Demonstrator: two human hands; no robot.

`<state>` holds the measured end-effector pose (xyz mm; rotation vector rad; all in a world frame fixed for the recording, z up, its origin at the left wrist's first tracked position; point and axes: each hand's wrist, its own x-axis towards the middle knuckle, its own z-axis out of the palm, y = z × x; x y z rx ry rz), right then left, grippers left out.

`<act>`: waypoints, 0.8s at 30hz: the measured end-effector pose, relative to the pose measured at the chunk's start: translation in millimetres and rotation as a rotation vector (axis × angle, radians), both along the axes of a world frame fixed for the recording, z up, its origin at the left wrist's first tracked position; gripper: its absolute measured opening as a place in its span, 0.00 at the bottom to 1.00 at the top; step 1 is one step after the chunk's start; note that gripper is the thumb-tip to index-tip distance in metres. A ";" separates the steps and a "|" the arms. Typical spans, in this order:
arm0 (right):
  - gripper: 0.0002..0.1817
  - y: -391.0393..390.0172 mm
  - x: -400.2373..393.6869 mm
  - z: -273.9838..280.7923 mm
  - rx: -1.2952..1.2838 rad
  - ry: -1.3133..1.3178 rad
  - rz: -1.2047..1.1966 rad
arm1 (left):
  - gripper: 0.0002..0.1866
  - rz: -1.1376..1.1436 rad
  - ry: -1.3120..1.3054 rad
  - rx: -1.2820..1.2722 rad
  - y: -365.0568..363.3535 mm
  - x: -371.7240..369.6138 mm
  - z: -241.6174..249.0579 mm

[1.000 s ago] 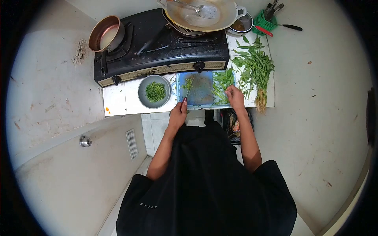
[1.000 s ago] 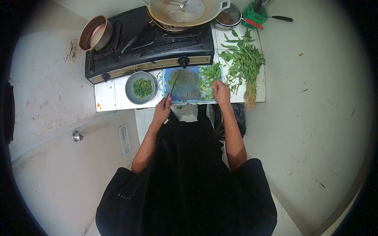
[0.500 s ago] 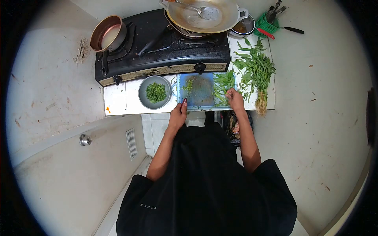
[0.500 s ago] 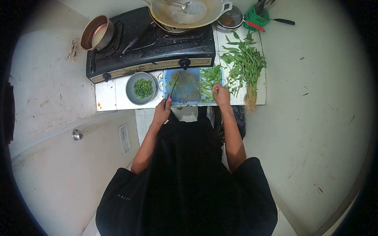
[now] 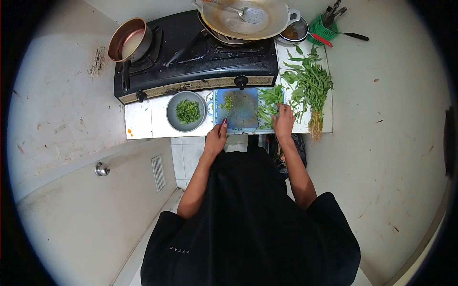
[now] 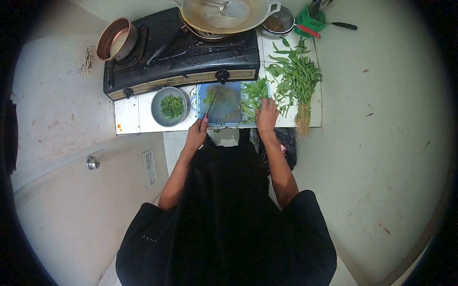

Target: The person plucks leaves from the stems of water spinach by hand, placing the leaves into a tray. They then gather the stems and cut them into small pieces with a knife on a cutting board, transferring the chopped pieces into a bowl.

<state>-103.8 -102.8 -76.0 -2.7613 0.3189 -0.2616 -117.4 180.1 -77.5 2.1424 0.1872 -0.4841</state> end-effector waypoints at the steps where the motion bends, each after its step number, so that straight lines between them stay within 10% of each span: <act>1: 0.15 3.2 -1.9 3.1 -0.095 -0.108 0.002 | 0.26 0.002 -0.011 -0.002 0.4 -0.1 0.1; 24: 0.11 -16.3 6.3 -38.0 -0.033 0.305 0.283 | 0.25 0.039 -0.009 -0.049 4.0 -13.3 5.4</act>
